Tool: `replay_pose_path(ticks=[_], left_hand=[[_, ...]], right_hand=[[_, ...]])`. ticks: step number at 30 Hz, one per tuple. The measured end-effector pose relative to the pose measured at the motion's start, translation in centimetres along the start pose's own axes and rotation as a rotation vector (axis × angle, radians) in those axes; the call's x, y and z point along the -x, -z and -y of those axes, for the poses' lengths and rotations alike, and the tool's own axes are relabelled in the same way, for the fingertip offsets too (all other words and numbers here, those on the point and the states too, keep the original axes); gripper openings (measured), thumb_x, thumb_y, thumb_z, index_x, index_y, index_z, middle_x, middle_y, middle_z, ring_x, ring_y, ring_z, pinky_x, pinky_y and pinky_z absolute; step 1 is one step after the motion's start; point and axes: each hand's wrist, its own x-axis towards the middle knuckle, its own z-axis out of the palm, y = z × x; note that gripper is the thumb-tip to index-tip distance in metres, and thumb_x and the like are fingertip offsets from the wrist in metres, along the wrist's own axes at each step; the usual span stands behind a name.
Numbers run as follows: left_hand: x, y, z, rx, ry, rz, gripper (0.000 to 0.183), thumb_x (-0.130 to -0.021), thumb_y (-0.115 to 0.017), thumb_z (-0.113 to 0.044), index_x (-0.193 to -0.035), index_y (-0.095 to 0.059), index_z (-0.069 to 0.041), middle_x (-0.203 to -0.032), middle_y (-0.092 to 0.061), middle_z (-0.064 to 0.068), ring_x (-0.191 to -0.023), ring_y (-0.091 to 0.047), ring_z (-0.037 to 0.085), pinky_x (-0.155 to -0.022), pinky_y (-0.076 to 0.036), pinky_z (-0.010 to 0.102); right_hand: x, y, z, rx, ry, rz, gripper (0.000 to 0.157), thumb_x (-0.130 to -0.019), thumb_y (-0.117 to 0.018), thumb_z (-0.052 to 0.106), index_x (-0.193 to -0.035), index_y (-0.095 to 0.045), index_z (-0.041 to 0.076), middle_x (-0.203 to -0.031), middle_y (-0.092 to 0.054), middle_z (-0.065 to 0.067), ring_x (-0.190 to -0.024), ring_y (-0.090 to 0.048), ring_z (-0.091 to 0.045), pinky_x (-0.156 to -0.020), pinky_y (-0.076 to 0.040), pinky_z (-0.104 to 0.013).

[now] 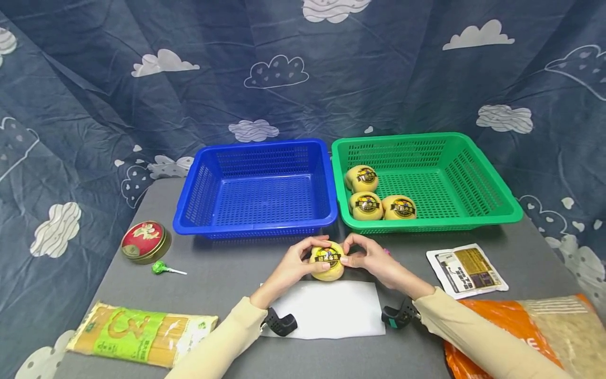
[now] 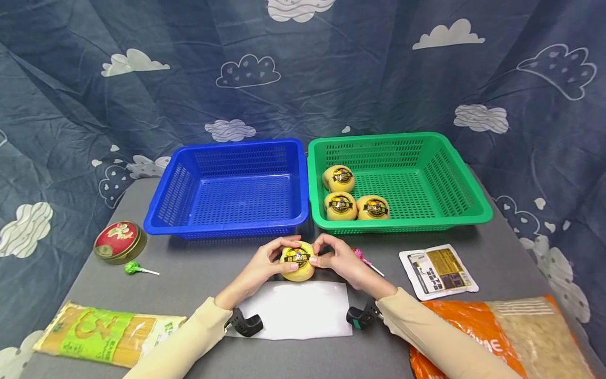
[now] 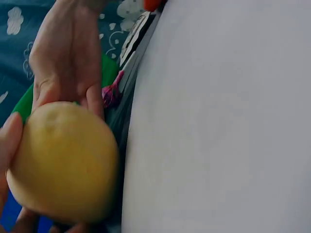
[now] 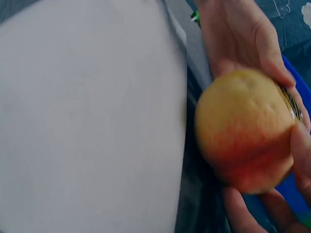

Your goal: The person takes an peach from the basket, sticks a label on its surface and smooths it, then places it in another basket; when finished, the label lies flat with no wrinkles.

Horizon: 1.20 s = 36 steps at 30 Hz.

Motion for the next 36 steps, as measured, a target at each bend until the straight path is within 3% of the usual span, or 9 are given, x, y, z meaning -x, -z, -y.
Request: replay_pose_path(ticks=[8, 14, 22, 26, 33, 36], left_hand=[[0.19, -0.09, 0.17, -0.026, -0.062, -0.009, 0.034, -0.080, -0.064, 0.002, -0.112, -0.055, 0.006, -0.131, -0.042, 0.021, -0.122, -0.038, 0.022, -0.097, -0.034, 0.041], [0.14, 0.49, 0.50, -0.035, -0.076, 0.033, 0.031, -0.085, -0.057, 0.001, -0.115, -0.055, 0.005, -0.133, -0.040, 0.021, -0.126, -0.033, 0.026, -0.102, -0.022, 0.045], [0.59, 0.15, 0.53, -0.127, -0.167, 0.025, 0.031, -0.087, -0.055, -0.002, -0.117, -0.056, 0.003, -0.135, -0.040, 0.016, -0.127, -0.030, 0.029, -0.103, -0.022, 0.042], [0.63, 0.02, 0.30, -0.138, -0.158, 0.028, 0.029, -0.088, -0.055, -0.003, -0.116, -0.057, 0.003, -0.136, -0.039, 0.015, -0.128, -0.030, 0.029, -0.103, -0.023, 0.042], [0.53, 0.33, -0.02, -0.124, -0.140, 0.050, 0.029, -0.088, -0.053, 0.000, -0.116, -0.056, 0.006, -0.135, -0.040, 0.018, -0.128, -0.030, 0.029, -0.103, -0.022, 0.042], [0.38, 0.58, -0.13, -0.100, -0.125, 0.077, 0.030, -0.089, -0.050, -0.001, -0.118, -0.054, 0.007, -0.136, -0.038, 0.020, -0.128, -0.029, 0.029, -0.104, -0.019, 0.042]], right_hand=[[0.10, -0.69, 0.25, 0.156, 0.021, -0.024, 0.040, -0.074, -0.074, 0.012, -0.089, -0.039, -0.001, -0.108, -0.054, -0.017, -0.080, -0.059, -0.018, -0.067, -0.049, -0.030], [0.02, -0.38, 0.14, 0.105, 0.017, 0.011, 0.031, -0.078, -0.069, 0.006, -0.089, -0.041, -0.002, -0.101, -0.052, -0.015, -0.077, -0.059, -0.019, -0.069, -0.048, -0.032], [-0.50, -0.33, 0.23, 0.066, -0.026, -0.041, 0.026, -0.088, -0.058, 0.022, -0.085, -0.047, -0.001, -0.109, -0.054, -0.017, -0.097, -0.054, -0.022, -0.081, -0.048, -0.035], [-0.46, -0.43, 0.14, 0.059, -0.018, -0.051, 0.022, -0.090, -0.056, 0.017, -0.085, -0.048, -0.003, -0.108, -0.054, -0.019, -0.095, -0.054, -0.021, -0.081, -0.048, -0.035], [-0.11, -0.40, -0.04, 0.149, 0.008, -0.020, 0.024, -0.083, -0.065, 0.014, -0.082, -0.045, 0.001, -0.115, -0.052, -0.022, -0.086, -0.060, -0.021, -0.076, -0.048, -0.032], [-0.12, -0.44, -0.10, 0.128, 0.004, -0.025, 0.022, -0.081, -0.066, 0.011, -0.081, -0.046, 0.001, -0.117, -0.051, -0.023, -0.090, -0.059, -0.023, -0.078, -0.047, -0.032]])
